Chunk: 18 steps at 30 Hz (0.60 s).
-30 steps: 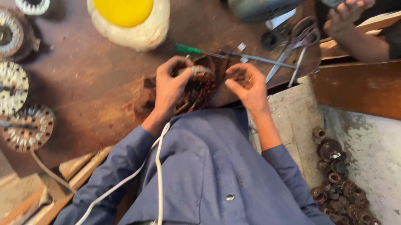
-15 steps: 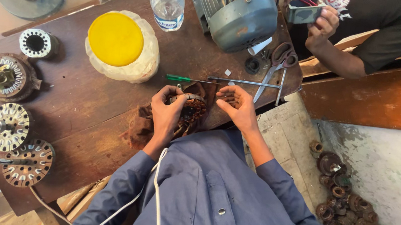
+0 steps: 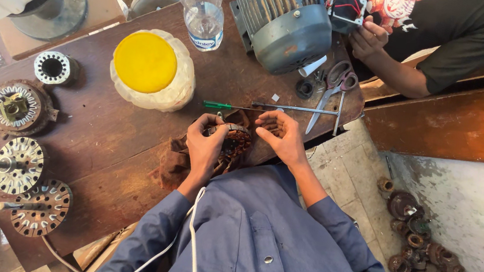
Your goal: The person works on a small electrical component, likely a motor armature, using a green screwdriver and small white pieces. They repeatedly insert and adjust the white pieces into slots on the component while holding it with their left hand. The task continues throughout the clip without a visible final state.
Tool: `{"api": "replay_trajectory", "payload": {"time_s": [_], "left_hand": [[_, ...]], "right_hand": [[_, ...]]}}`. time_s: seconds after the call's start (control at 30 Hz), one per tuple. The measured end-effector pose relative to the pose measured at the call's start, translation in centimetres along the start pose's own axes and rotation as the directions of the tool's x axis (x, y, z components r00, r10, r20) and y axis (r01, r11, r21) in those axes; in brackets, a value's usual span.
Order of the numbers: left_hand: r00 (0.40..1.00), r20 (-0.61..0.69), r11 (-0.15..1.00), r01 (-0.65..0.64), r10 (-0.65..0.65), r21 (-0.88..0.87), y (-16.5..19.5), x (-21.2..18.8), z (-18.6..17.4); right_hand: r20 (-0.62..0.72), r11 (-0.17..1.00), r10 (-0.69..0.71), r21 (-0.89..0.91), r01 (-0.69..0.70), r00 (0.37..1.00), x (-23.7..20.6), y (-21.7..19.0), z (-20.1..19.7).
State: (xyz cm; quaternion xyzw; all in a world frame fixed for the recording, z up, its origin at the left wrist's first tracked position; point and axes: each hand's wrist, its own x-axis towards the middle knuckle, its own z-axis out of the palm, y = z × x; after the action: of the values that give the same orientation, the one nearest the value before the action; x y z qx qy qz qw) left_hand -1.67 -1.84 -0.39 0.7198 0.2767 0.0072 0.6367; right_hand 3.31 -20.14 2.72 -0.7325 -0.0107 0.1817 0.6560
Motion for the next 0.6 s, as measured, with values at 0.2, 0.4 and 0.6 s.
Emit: {"api": "replay_trajectory", "payload": {"time_s": [0.2, 0.4, 0.6], "left_hand": [[0.997, 0.023, 0.997, -0.066, 0.067, -0.043, -0.6, 0.2, -0.1], [0.910, 0.295, 0.942, -0.221, 0.292, -0.254, -1.0, 0.3, -1.4], [0.885, 0.335, 0.937, -0.248, 0.322, -0.246, -0.7, -0.1, -2.1]], "right_hand": [[0.015, 1.000, -0.007, -0.012, 0.007, 1.000, 0.1, -0.5, 0.5], [0.053, 0.991, -0.089, -0.094, 0.093, 0.995, 0.3, -1.1, 1.8], [0.144, 0.880, -0.274, -0.361, 0.308, 0.951, -0.2, -2.1, 3.0]]}}
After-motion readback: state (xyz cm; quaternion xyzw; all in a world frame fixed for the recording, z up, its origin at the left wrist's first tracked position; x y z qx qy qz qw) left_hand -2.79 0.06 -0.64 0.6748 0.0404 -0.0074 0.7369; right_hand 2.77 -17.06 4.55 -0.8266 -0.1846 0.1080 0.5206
